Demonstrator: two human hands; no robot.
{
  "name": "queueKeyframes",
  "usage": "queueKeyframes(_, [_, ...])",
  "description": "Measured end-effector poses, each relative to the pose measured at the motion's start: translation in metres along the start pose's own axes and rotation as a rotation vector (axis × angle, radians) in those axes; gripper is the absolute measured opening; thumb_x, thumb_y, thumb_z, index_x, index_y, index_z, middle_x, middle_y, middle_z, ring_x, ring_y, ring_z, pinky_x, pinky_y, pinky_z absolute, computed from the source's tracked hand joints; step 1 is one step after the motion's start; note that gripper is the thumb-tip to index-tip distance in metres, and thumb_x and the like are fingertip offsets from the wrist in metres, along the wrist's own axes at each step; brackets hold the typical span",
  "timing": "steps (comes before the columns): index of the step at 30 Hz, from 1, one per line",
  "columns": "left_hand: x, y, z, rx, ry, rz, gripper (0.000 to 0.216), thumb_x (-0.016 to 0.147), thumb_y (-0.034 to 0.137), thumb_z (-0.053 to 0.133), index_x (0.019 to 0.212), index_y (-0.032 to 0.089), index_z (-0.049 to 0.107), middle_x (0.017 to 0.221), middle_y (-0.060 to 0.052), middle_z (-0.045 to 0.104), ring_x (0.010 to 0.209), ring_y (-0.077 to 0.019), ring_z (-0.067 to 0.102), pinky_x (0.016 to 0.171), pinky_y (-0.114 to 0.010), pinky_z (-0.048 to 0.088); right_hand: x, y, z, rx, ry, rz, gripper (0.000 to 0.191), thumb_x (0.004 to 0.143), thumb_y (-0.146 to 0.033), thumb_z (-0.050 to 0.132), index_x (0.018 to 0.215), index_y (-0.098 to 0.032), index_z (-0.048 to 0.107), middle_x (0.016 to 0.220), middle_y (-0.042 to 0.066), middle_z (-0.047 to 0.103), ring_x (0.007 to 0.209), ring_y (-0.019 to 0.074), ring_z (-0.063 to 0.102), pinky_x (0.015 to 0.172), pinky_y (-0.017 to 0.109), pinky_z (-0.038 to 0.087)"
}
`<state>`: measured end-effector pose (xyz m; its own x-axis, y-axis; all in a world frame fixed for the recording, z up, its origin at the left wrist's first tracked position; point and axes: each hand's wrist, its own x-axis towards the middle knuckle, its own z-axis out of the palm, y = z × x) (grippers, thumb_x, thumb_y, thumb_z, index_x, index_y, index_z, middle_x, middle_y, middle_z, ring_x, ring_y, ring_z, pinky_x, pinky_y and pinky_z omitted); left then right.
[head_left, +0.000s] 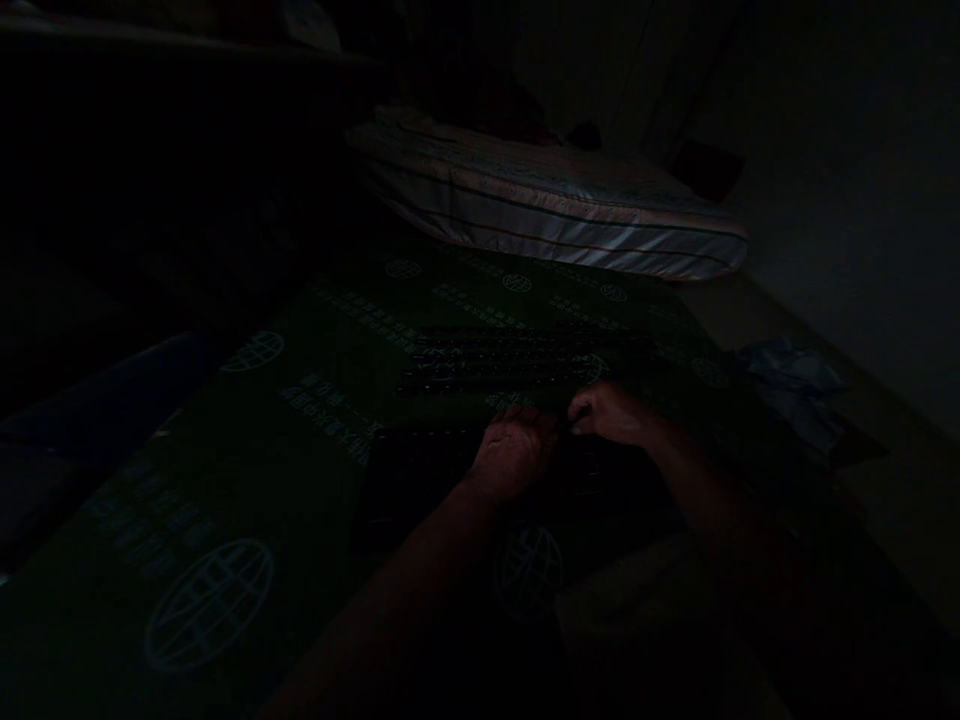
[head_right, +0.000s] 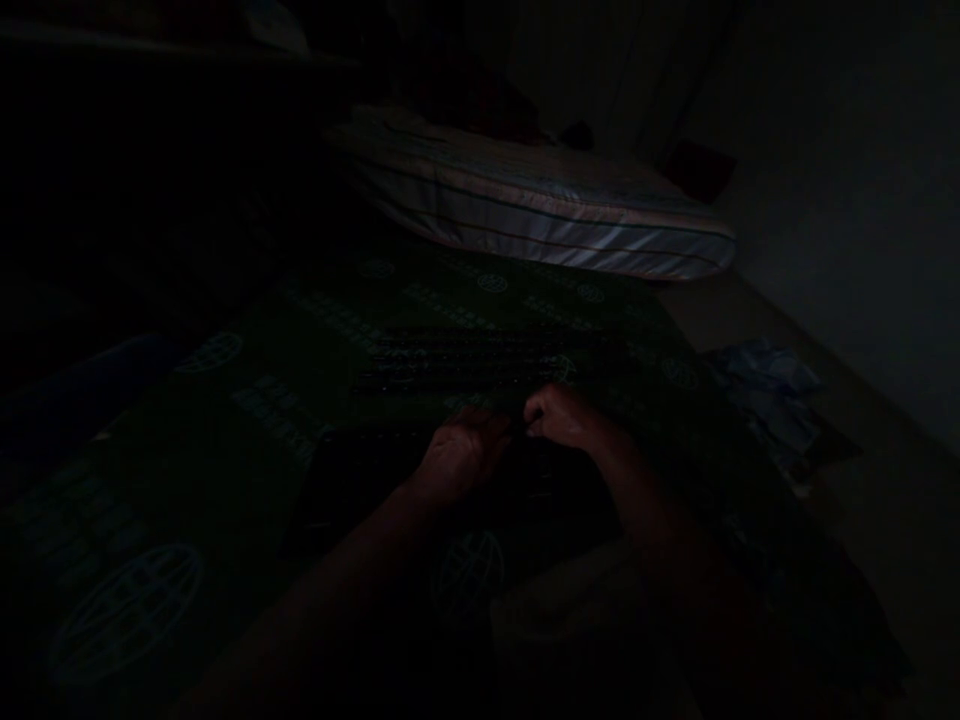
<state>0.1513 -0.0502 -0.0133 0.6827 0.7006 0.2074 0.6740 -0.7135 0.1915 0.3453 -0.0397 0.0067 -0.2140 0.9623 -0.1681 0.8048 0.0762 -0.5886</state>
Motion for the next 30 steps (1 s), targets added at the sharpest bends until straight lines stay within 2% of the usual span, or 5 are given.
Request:
queueKeyframes(12, [0.000,0.001,-0.001,-0.011,-0.012,-0.005,0.020,0.091,0.027,0.043,0.098,0.018,0.059,0.093,-0.007,0.064,0.088,-0.0244,0.057,0.078,-0.036,0.043,-0.010,0.012,0.014,0.019,0.185,-0.086,0.008,0.064,-0.011,0.068,0.067,-0.019,0.069,0.070,-0.001,0.068,0.067,0.0149,0.064,0.062,0.024,0.048])
queueKeyframes(19, [0.000,0.001,-0.001,-0.008,-0.026,-0.014,0.022,0.091,0.028,0.042,0.102,0.018,0.059,0.095,-0.008,0.064,0.091,-0.0235,0.057,0.080,-0.036,0.043,-0.026,0.015,0.037,0.032,0.342,-0.195,0.017,0.077,-0.014,0.057,0.077,-0.021,0.071,0.086,0.003,0.070,0.082,0.0179,0.066,0.076,0.030,0.052])
queueKeyframes(24, [0.000,0.000,0.000,0.009,-0.005,0.000,0.021,0.092,0.028,0.042,0.101,0.019,0.059,0.094,-0.008,0.064,0.089,-0.0232,0.057,0.079,-0.035,0.043,-0.033,0.019,0.055,-0.123,0.556,-0.326,0.023,0.085,-0.020,0.050,0.091,-0.021,0.072,0.096,0.008,0.070,0.092,0.0212,0.065,0.084,0.036,0.054])
queueKeyframes(30, [0.000,0.001,-0.001,0.031,-0.020,0.000,0.021,0.091,0.028,0.042,0.100,0.018,0.059,0.094,-0.008,0.064,0.088,-0.0238,0.058,0.077,-0.035,0.044,-0.042,0.017,0.063,-0.311,0.615,-0.378,0.027,0.088,-0.024,0.048,0.106,-0.019,0.067,0.106,0.010,0.068,0.104,0.0236,0.061,0.093,0.042,0.050])
